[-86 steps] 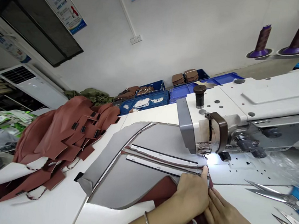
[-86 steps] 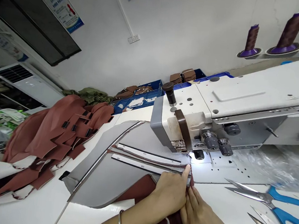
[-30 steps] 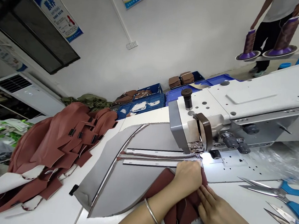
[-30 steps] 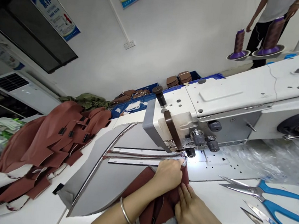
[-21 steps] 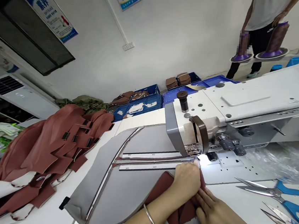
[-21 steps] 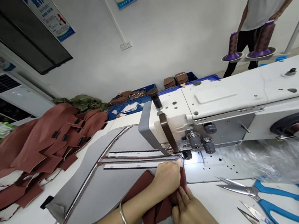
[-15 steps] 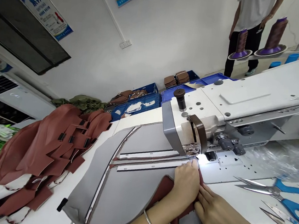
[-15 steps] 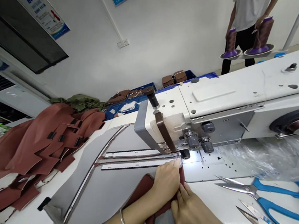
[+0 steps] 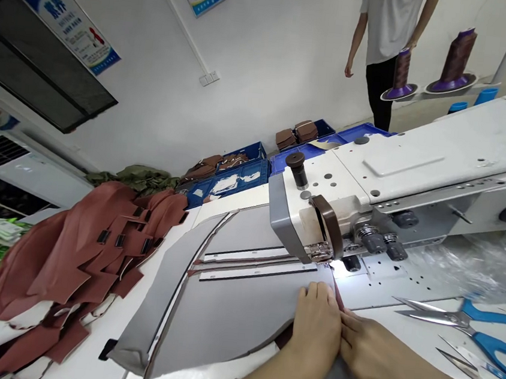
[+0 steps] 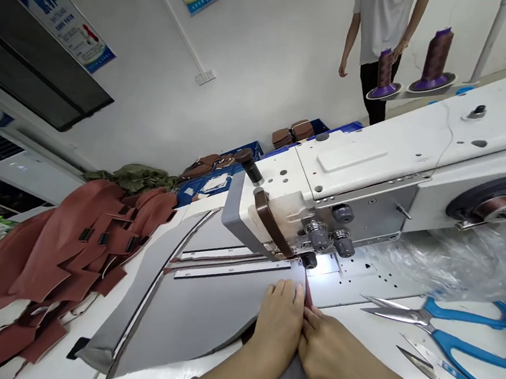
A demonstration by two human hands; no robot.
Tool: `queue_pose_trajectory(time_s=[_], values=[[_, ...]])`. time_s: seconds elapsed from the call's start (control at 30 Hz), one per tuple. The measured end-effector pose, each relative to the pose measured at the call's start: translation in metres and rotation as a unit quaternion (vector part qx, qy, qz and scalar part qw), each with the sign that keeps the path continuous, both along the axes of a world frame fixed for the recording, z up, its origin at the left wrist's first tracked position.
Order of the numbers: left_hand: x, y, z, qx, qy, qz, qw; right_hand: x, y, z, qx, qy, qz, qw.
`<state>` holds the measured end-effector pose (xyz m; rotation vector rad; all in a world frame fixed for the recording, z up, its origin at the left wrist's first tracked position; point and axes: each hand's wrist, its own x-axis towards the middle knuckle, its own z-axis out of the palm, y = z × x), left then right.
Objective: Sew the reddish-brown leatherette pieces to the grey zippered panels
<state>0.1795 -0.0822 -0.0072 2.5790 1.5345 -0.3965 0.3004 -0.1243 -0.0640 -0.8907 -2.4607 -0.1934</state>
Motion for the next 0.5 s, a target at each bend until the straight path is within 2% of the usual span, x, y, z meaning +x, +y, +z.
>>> queue_pose_trajectory(time_s=[0.2,0.5], values=[[0.002,0.007,-0.003,-0.036,-0.008,-0.007,0.999,-0.004,-0.001,-0.008,0.010,0.029,-0.017,0.999],[0.000,0.027,-0.012,0.004,-0.013,-0.038,0.999,-0.004,0.013,-0.006,-0.039,0.085,-0.010,0.996]])
